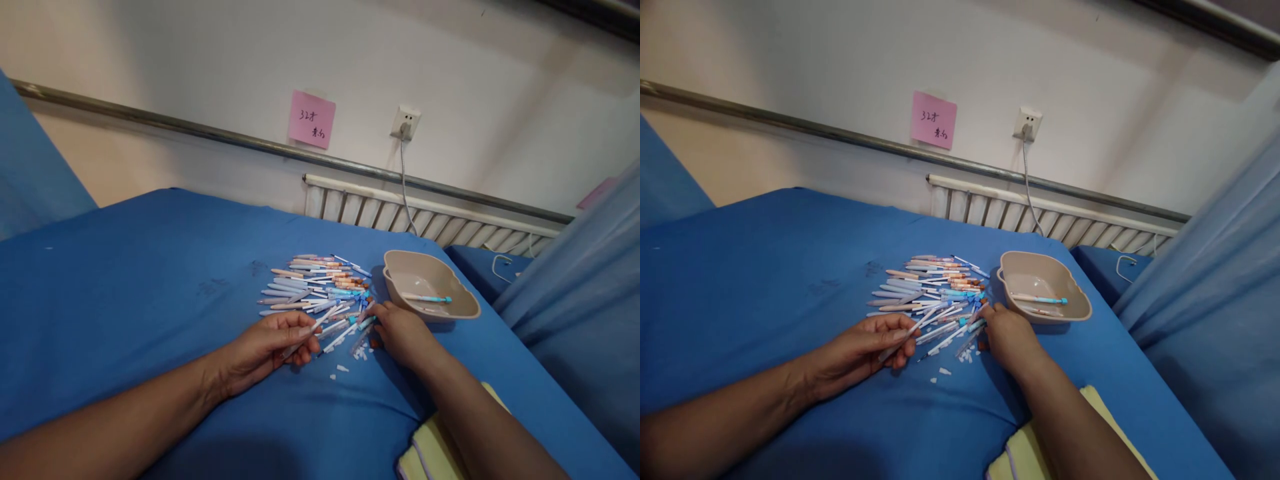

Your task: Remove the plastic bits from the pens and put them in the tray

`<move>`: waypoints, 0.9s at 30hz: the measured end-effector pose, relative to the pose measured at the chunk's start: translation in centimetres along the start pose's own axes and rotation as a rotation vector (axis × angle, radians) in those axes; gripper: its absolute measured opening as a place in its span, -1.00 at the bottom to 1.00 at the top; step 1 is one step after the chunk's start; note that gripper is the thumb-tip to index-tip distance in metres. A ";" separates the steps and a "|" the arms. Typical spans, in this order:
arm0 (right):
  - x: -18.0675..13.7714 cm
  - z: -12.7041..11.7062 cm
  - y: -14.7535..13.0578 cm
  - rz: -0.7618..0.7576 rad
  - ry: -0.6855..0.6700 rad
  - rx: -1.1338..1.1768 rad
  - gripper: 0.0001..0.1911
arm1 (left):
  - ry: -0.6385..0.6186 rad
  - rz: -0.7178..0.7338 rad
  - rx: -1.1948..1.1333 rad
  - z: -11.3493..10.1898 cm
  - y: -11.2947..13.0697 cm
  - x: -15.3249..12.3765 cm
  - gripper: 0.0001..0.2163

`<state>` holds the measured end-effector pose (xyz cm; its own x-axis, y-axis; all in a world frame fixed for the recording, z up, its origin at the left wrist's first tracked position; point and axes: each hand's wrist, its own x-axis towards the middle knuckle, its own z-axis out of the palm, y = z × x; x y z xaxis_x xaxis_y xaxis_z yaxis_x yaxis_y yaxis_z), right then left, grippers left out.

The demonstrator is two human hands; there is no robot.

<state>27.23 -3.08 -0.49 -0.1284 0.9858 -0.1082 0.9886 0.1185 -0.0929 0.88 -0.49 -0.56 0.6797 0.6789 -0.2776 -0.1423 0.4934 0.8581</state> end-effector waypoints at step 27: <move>-0.4 0.2 -0.8 -0.086 0.062 0.102 -0.87 | 0.037 -0.023 0.005 0.3 -0.1 0.1 -0.78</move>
<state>26.51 -3.62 -0.60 -0.2036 0.9784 -0.0344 0.9606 0.1929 -0.2000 1.12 -0.61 -0.51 0.6560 0.6868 -0.3129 -0.1233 0.5065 0.8534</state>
